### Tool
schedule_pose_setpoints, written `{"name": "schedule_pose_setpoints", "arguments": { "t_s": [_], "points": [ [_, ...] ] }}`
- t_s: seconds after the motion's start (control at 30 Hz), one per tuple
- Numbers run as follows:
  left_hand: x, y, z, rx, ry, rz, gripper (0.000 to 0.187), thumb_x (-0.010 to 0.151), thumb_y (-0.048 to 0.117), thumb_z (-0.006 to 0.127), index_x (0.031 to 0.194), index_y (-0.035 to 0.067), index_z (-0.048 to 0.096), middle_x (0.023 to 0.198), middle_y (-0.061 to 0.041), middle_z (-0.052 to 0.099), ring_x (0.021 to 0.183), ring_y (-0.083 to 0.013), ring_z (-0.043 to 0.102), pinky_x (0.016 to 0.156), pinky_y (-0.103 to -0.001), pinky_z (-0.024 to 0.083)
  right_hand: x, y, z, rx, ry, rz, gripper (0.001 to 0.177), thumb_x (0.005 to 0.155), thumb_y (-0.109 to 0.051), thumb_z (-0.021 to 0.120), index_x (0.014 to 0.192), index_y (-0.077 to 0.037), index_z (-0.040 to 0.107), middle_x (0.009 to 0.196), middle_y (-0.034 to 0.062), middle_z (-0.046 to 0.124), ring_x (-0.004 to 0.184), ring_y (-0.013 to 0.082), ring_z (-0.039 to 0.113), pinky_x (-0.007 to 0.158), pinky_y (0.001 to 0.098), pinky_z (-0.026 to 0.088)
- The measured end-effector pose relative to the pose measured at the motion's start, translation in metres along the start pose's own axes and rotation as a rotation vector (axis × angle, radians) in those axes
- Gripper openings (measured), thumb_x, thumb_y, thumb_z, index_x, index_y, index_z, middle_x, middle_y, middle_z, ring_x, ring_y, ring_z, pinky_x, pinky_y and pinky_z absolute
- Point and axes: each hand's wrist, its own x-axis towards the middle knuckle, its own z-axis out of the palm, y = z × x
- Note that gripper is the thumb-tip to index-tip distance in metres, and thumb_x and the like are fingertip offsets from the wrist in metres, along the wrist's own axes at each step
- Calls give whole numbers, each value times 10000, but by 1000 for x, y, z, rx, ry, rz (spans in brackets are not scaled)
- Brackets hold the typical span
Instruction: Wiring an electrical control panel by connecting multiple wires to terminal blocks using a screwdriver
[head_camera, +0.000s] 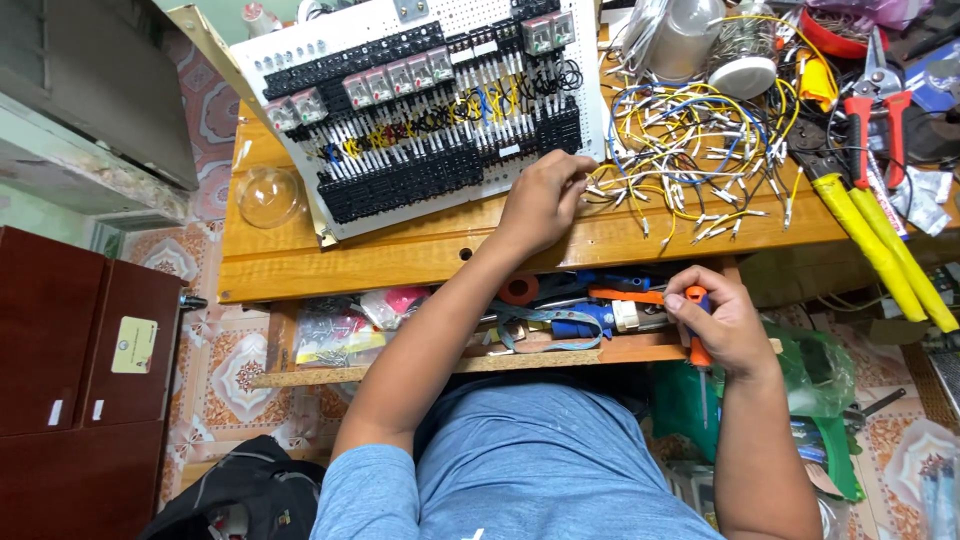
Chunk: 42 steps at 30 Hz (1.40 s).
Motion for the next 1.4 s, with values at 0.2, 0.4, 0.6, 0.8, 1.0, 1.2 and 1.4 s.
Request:
{"name": "schedule_pose_setpoints", "arguments": {
  "t_s": [0.2, 0.4, 0.6, 0.8, 1.0, 1.2, 1.4],
  "points": [
    [-4, 3, -3, -552, 147, -199, 227, 938, 73, 674, 1159, 100, 717, 901, -50, 703, 705, -130, 718, 633, -277, 599, -2, -12, 6, -13, 12, -1, 101, 895, -85, 713, 927, 10, 704, 581, 118, 587, 336, 155, 610, 306, 256, 477],
    [-10, -14, -8, -739, 212, -185, 177, 949, 115, 704, 1121, 86, 741, 899, -65, 742, 736, -103, 718, 645, -243, 614, -2, -4, 5, -37, 28, -12, 93, 888, -83, 706, 913, 6, 692, 540, 121, 560, 315, 172, 576, 309, 271, 469],
    [-40, 6, -59, -789, 182, -175, 121, 986, 171, 694, 1025, 68, 743, 757, -75, 723, 607, -97, 664, 543, -220, 550, 9, -72, 46, -260, -33, -49, 83, 841, -73, 741, 915, -38, 738, 474, 103, 591, 348, 165, 620, 380, 262, 482],
    [-69, 5, -98, -741, 124, -165, 113, 957, 170, 721, 987, 66, 753, 706, -77, 721, 594, -89, 657, 556, -218, 555, 50, -139, 119, -453, -217, -380, 241, 842, -163, 806, 1078, -118, 792, 816, 102, 749, 747, 271, 718, 736, 386, 535],
    [-78, -35, -97, -821, 159, -147, 160, 958, 150, 731, 1055, 25, 755, 695, -102, 717, 584, -95, 640, 535, -224, 545, 112, -146, 183, -581, -265, -590, 307, 838, -119, 798, 1139, -107, 744, 810, 67, 713, 752, 305, 688, 750, 415, 553],
    [-86, -32, -103, -903, 171, -106, 163, 960, 141, 719, 1040, 1, 739, 683, -106, 693, 584, -104, 643, 500, -205, 516, 135, -118, 183, -496, -182, -425, 123, 886, -147, 770, 1008, -158, 769, 809, 32, 727, 703, 224, 670, 698, 339, 519],
    [-81, -35, -92, -808, 285, -87, 127, 970, 130, 717, 1022, 16, 738, 668, -90, 683, 581, -72, 616, 521, -191, 507, 136, -92, 168, -232, -241, -241, 60, 883, -92, 763, 938, -74, 750, 723, 46, 694, 466, 114, 605, 464, 234, 490]
  ]
}}
